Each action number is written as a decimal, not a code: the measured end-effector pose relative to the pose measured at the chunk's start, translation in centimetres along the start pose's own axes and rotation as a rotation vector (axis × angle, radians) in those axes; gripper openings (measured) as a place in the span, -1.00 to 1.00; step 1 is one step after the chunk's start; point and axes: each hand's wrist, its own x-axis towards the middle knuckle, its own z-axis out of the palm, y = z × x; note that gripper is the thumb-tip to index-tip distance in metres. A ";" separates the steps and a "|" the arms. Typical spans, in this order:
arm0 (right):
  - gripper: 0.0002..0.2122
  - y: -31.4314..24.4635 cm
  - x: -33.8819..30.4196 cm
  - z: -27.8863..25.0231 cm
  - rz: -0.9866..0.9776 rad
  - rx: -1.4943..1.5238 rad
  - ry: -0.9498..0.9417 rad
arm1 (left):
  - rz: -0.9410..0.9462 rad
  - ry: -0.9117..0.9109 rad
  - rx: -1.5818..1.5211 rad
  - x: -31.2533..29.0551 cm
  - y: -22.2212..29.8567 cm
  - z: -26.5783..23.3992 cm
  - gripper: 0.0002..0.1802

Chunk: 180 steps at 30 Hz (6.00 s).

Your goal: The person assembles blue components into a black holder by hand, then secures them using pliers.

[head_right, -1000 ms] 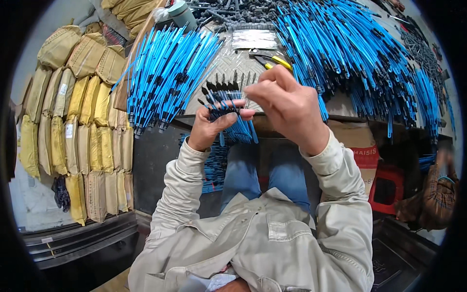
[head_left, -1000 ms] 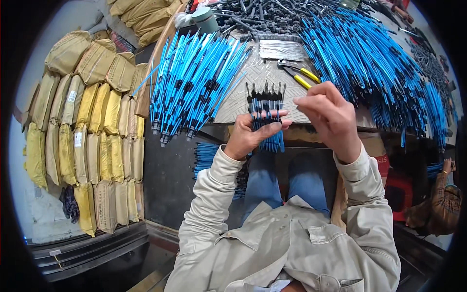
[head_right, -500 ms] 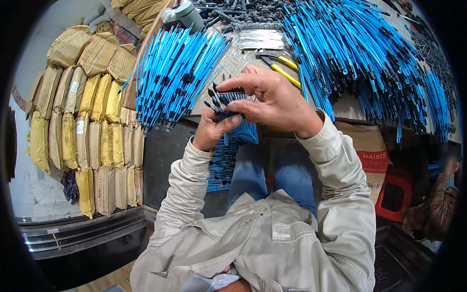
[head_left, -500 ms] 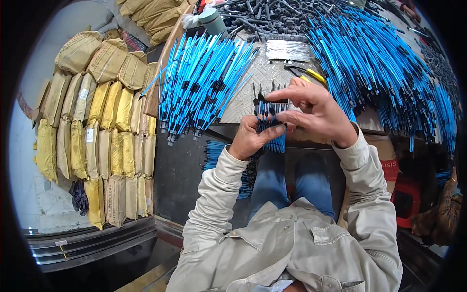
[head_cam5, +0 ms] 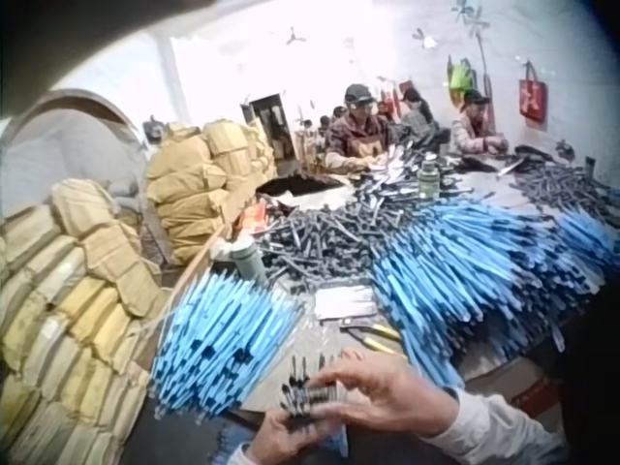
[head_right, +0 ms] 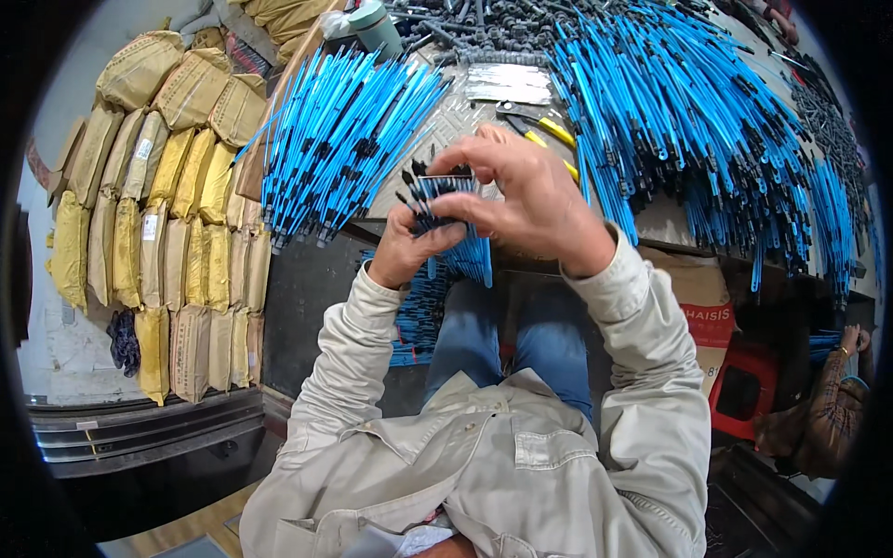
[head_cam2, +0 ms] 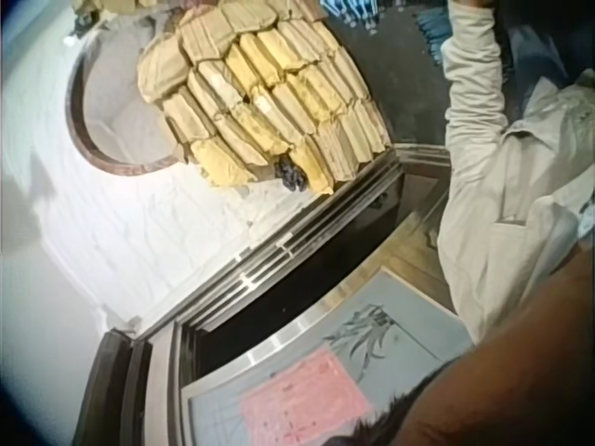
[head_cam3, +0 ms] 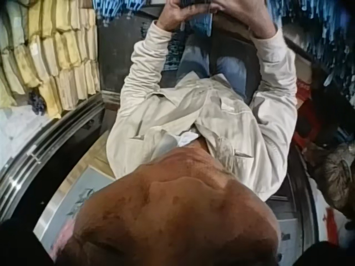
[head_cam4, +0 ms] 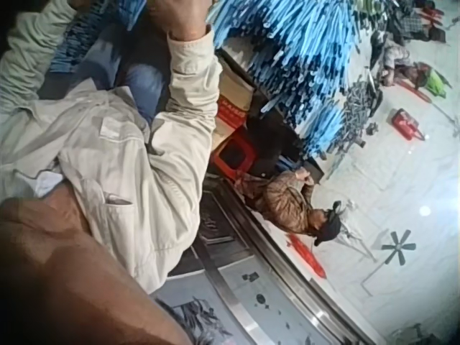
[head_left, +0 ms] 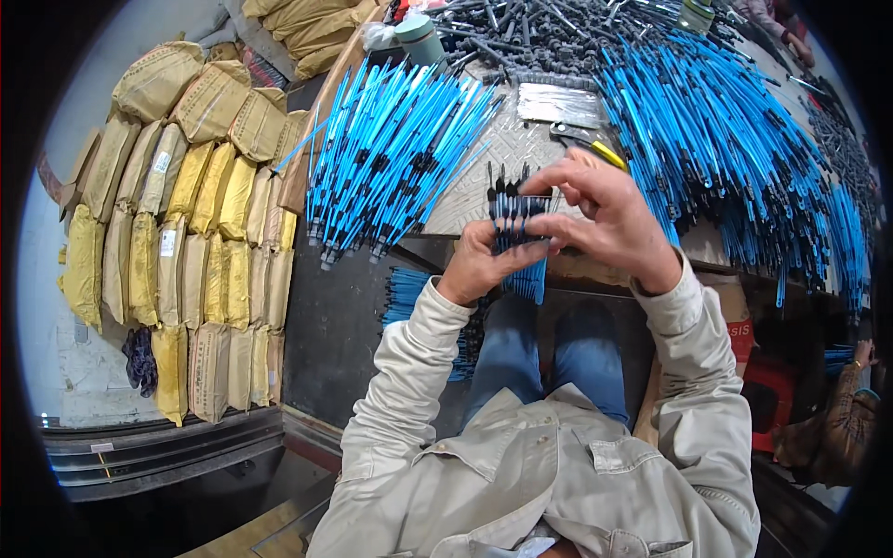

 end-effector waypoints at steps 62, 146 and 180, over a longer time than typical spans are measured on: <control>-0.79 -0.7 -1.9 1.5 -0.213 -0.418 0.265 | 0.020 0.051 -0.007 0.1 -0.1 0.2 -0.69; -0.90 9.9 7.8 -4.5 -0.017 -0.736 0.120 | -0.019 0.044 0.022 0.5 -1.1 0.6 -0.71; -0.86 2.2 1.3 -1.9 0.115 -0.103 0.021 | -0.077 0.076 -0.084 0.4 -0.2 -0.3 -0.82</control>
